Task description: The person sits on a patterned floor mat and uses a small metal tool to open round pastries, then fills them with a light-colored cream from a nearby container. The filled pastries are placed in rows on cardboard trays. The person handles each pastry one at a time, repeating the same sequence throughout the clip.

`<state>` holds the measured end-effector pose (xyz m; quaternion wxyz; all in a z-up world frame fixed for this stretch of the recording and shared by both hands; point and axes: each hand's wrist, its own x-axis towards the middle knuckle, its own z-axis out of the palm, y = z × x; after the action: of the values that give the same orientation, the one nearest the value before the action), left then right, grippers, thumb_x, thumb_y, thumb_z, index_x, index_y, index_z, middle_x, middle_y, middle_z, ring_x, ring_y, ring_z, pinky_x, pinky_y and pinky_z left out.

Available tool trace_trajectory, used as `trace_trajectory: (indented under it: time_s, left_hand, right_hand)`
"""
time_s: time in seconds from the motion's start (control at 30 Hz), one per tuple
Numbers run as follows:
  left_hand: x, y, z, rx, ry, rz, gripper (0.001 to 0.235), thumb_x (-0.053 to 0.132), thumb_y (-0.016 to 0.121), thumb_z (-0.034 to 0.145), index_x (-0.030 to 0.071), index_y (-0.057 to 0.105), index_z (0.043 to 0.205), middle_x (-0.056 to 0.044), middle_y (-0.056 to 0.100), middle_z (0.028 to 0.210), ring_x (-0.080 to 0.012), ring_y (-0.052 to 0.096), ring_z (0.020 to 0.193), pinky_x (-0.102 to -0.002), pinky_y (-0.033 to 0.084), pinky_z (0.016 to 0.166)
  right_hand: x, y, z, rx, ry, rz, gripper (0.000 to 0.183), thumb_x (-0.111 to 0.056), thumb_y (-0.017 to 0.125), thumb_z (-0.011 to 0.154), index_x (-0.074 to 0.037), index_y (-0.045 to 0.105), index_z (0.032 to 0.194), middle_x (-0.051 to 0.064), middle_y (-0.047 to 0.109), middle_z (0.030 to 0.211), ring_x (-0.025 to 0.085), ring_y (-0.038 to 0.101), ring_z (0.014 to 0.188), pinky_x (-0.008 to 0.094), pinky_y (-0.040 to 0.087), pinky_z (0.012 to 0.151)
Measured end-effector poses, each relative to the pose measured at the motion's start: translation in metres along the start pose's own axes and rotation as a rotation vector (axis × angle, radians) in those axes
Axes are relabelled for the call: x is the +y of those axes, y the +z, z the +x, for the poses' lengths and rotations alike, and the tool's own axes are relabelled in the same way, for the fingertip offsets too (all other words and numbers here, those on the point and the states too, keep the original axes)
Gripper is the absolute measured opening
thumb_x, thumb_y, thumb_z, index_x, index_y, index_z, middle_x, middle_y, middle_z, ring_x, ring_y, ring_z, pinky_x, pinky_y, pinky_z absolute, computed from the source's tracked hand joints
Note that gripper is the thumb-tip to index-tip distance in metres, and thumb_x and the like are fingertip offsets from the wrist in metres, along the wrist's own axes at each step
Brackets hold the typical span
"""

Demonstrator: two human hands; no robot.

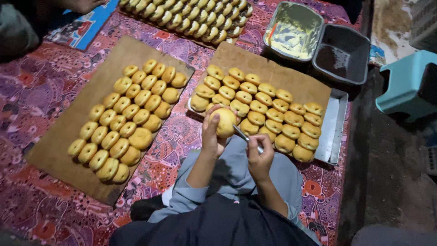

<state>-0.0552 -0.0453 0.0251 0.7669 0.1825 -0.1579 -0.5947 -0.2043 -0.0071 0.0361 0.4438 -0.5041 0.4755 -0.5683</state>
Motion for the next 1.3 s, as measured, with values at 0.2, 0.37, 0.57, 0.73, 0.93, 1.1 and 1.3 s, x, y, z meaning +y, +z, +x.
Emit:
trace_trajectory:
  time_s: [0.2, 0.37, 0.57, 0.73, 0.93, 1.1, 1.3]
  left_hand:
    - [0.007, 0.02, -0.018, 0.021, 0.044, 0.157, 0.044, 0.009, 0.073, 0.092, 0.0, 0.055, 0.131, -0.019, 0.067, 0.117, -0.0295, 0.069, 0.104, -0.044, 0.063, 0.087]
    - [0.003, 0.023, -0.028, -0.052, 0.05, 0.332, 0.041, 0.007, 0.076, 0.089, -0.002, 0.062, 0.126, -0.015, 0.07, 0.116, -0.0244, 0.074, 0.102, -0.036, 0.062, 0.087]
    - [-0.01, 0.023, -0.037, -0.112, -0.025, 0.458, 0.04, 0.007, 0.081, 0.086, -0.001, 0.066, 0.122, -0.011, 0.073, 0.111, -0.0163, 0.071, 0.096, -0.031, 0.061, 0.086]
    - [-0.011, 0.024, -0.035, -0.105, -0.041, 0.473, 0.035, 0.008, 0.08, 0.087, -0.001, 0.069, 0.119, -0.01, 0.072, 0.111, -0.0141, 0.07, 0.095, -0.03, 0.06, 0.085]
    - [-0.006, 0.008, -0.022, -0.11, -0.243, 0.436, 0.028, 0.013, 0.076, 0.09, -0.002, 0.07, 0.113, -0.011, 0.076, 0.106, -0.0145, 0.073, 0.095, -0.029, 0.06, 0.085]
    - [-0.012, 0.002, -0.019, 0.034, -0.103, 0.435, 0.025, 0.01, 0.077, 0.093, -0.006, 0.072, 0.112, -0.013, 0.074, 0.104, -0.0153, 0.071, 0.091, -0.03, 0.058, 0.082]
    - [-0.004, 0.006, -0.022, 0.135, -0.074, 0.312, 0.023, 0.009, 0.076, 0.089, -0.002, 0.071, 0.108, -0.013, 0.076, 0.103, -0.0156, 0.072, 0.089, -0.03, 0.06, 0.08]
  right_hand:
    - [-0.004, -0.001, -0.01, 0.105, -0.346, -0.265, 0.021, -0.014, 0.058, 0.106, -0.004, 0.051, 0.089, 0.002, 0.057, 0.072, 0.01, 0.051, 0.062, 0.027, 0.044, 0.056]
    - [-0.005, -0.005, -0.008, 0.089, -0.395, -0.381, 0.025, -0.015, 0.057, 0.104, -0.003, 0.053, 0.083, 0.006, 0.059, 0.066, 0.013, 0.056, 0.056, 0.031, 0.046, 0.055]
    - [0.004, -0.01, 0.002, -0.003, -0.329, -0.38, 0.028, -0.016, 0.056, 0.105, -0.002, 0.052, 0.082, 0.009, 0.061, 0.066, 0.016, 0.057, 0.056, 0.034, 0.047, 0.054]
    - [0.009, -0.016, 0.012, -0.031, -0.301, -0.392, 0.029, -0.017, 0.06, 0.105, 0.0, 0.055, 0.082, 0.009, 0.064, 0.068, 0.015, 0.061, 0.06, 0.032, 0.05, 0.057]
    - [0.005, -0.023, 0.017, -0.129, -0.254, -0.304, 0.026, -0.016, 0.063, 0.102, 0.0, 0.061, 0.082, 0.007, 0.07, 0.071, 0.013, 0.067, 0.064, 0.029, 0.054, 0.061]
    - [0.002, -0.03, 0.016, -0.086, -0.387, -0.429, 0.022, -0.014, 0.064, 0.102, 0.0, 0.064, 0.085, 0.007, 0.067, 0.073, 0.012, 0.065, 0.064, 0.029, 0.052, 0.061]
    - [0.01, -0.03, 0.01, 0.128, -0.457, -0.481, 0.021, -0.014, 0.066, 0.103, 0.0, 0.064, 0.088, 0.01, 0.063, 0.067, 0.017, 0.06, 0.057, 0.033, 0.049, 0.056]
